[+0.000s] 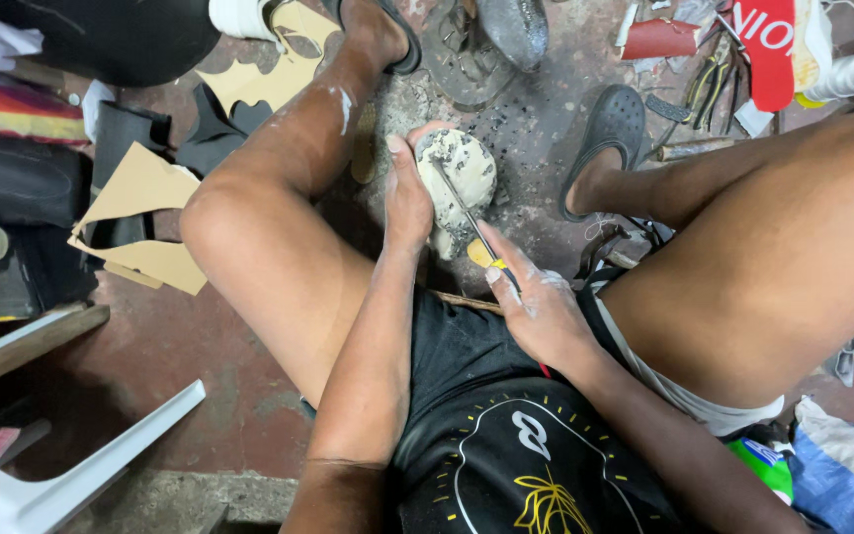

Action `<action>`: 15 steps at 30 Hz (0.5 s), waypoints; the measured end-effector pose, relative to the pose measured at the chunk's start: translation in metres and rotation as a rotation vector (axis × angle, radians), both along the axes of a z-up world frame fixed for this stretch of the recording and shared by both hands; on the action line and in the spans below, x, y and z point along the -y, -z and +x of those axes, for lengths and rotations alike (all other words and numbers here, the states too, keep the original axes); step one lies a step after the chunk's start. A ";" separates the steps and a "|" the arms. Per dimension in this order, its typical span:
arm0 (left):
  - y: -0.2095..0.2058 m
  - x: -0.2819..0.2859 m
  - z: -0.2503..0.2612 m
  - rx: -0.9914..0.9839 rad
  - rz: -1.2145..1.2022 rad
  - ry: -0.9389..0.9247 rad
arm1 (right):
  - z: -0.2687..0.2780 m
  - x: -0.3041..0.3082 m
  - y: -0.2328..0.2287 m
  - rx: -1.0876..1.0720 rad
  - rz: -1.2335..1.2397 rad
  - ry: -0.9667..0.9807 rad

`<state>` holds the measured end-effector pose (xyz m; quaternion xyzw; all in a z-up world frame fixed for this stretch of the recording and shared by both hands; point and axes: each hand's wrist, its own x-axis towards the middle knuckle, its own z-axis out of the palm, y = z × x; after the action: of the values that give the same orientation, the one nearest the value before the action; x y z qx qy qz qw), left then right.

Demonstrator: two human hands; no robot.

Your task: The person scrapes the bottom of a shoe sole using a tool while holding it in their lap. They repeatedly move the tool across the surface of the sole to remove material.

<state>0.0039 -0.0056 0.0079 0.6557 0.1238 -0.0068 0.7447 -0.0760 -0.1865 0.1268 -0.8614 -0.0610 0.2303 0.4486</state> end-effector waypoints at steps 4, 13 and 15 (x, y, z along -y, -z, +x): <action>-0.002 0.002 -0.001 0.041 0.107 0.002 | 0.001 -0.001 -0.005 -0.106 -0.044 0.022; -0.004 0.006 -0.008 0.112 0.346 -0.037 | -0.002 -0.007 -0.001 -0.037 0.106 0.090; -0.001 0.007 -0.013 0.088 0.423 -0.029 | -0.003 -0.011 0.000 -0.070 -0.038 0.060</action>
<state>-0.0088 -0.0128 0.0092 0.7953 0.0991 0.0587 0.5951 -0.0795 -0.1754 0.1269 -0.8627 -0.0151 0.2478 0.4406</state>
